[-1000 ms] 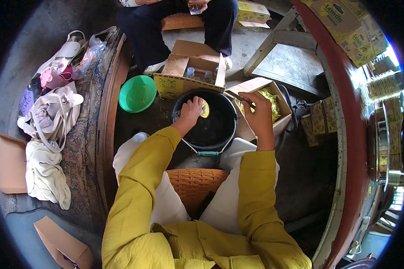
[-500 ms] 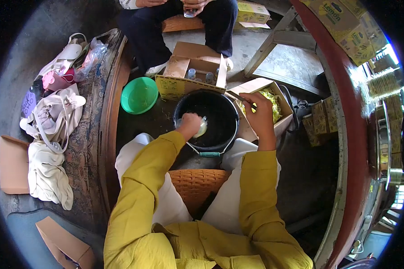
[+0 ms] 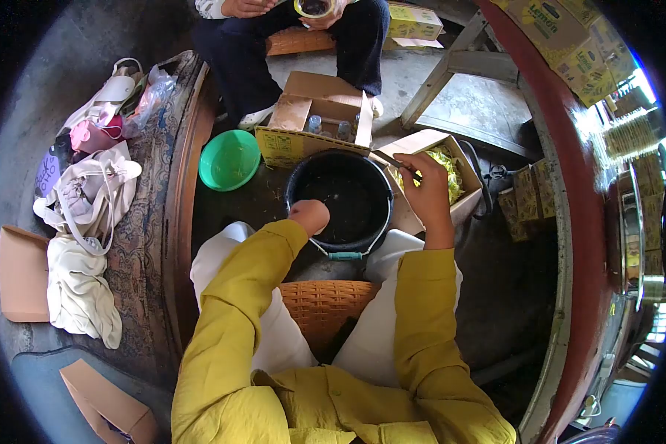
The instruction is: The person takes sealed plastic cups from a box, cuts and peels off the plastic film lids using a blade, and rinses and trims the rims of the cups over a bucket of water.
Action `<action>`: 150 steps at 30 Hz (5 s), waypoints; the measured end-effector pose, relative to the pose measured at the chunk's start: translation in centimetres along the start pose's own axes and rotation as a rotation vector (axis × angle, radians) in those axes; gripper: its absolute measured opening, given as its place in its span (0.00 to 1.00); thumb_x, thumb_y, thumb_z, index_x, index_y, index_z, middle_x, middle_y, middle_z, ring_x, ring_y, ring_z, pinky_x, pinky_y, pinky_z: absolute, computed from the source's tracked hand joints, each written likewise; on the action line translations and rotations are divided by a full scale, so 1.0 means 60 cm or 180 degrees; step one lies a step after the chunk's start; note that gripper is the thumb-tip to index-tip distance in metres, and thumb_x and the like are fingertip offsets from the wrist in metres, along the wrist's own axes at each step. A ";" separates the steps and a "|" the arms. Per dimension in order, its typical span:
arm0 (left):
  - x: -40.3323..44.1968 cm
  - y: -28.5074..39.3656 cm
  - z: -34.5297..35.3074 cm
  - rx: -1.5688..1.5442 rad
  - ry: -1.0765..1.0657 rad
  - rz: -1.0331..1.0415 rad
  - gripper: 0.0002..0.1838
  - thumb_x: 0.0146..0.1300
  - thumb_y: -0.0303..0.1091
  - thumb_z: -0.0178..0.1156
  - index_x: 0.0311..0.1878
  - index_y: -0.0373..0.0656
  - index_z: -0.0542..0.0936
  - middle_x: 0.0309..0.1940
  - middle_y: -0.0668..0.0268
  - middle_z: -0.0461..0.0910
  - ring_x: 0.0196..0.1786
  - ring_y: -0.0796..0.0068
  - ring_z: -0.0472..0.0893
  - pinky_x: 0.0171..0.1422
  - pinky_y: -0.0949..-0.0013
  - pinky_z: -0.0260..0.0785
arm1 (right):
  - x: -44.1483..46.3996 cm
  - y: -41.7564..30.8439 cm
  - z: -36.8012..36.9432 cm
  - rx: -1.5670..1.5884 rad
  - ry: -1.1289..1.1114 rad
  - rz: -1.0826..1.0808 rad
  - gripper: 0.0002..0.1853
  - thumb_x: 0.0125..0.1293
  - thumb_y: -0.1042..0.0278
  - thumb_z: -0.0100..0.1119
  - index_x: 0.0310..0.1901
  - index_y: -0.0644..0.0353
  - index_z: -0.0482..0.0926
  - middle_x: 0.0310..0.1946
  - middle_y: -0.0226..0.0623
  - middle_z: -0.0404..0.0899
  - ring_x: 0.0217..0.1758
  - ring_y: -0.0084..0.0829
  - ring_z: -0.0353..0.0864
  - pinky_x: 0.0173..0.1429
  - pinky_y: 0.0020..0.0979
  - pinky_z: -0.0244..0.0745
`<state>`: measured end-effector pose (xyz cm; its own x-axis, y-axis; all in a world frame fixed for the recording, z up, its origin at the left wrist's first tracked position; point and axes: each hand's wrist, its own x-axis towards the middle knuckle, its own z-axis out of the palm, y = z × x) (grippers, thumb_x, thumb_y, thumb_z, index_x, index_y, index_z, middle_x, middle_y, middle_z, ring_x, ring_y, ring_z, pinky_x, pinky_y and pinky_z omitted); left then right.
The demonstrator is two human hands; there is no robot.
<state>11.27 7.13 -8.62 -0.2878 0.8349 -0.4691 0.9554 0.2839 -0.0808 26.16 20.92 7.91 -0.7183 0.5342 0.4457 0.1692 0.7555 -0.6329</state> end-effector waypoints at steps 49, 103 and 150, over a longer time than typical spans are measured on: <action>-0.241 -0.051 -0.185 -0.4589 0.3418 0.0272 0.32 0.44 0.27 0.70 0.49 0.35 0.61 0.44 0.53 0.75 0.49 0.69 0.77 0.53 0.69 0.69 | 0.046 -0.161 0.026 0.0306 0.0492 -0.1435 0.11 0.44 0.83 0.60 0.32 0.60 0.80 0.30 0.36 0.78 0.34 0.39 0.77 0.38 0.33 0.72; -0.254 -0.077 -0.193 -0.3898 0.3038 0.0617 0.28 0.43 0.33 0.69 0.47 0.34 0.69 0.34 0.54 0.80 0.39 0.64 0.82 0.43 0.69 0.72 | 0.019 -0.127 0.078 0.0009 0.0542 -0.1623 0.27 0.50 0.83 0.58 0.56 0.65 0.70 0.26 0.37 0.79 0.28 0.34 0.78 0.33 0.32 0.74; -0.241 -0.083 -0.167 -0.6699 0.0152 0.2018 0.28 0.50 0.41 0.59 0.54 0.39 0.68 0.33 0.59 0.77 0.26 0.75 0.76 0.28 0.73 0.69 | 0.008 -0.114 0.050 0.0362 0.0275 -0.1395 0.35 0.46 0.86 0.63 0.60 0.68 0.64 0.25 0.34 0.80 0.31 0.30 0.82 0.41 0.27 0.76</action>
<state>10.02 -1.65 7.37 -0.0882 0.9959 -0.0223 -0.5340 -0.0284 0.8450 22.62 14.89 10.56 -0.6459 0.2070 0.7349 -0.2166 0.8733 -0.4363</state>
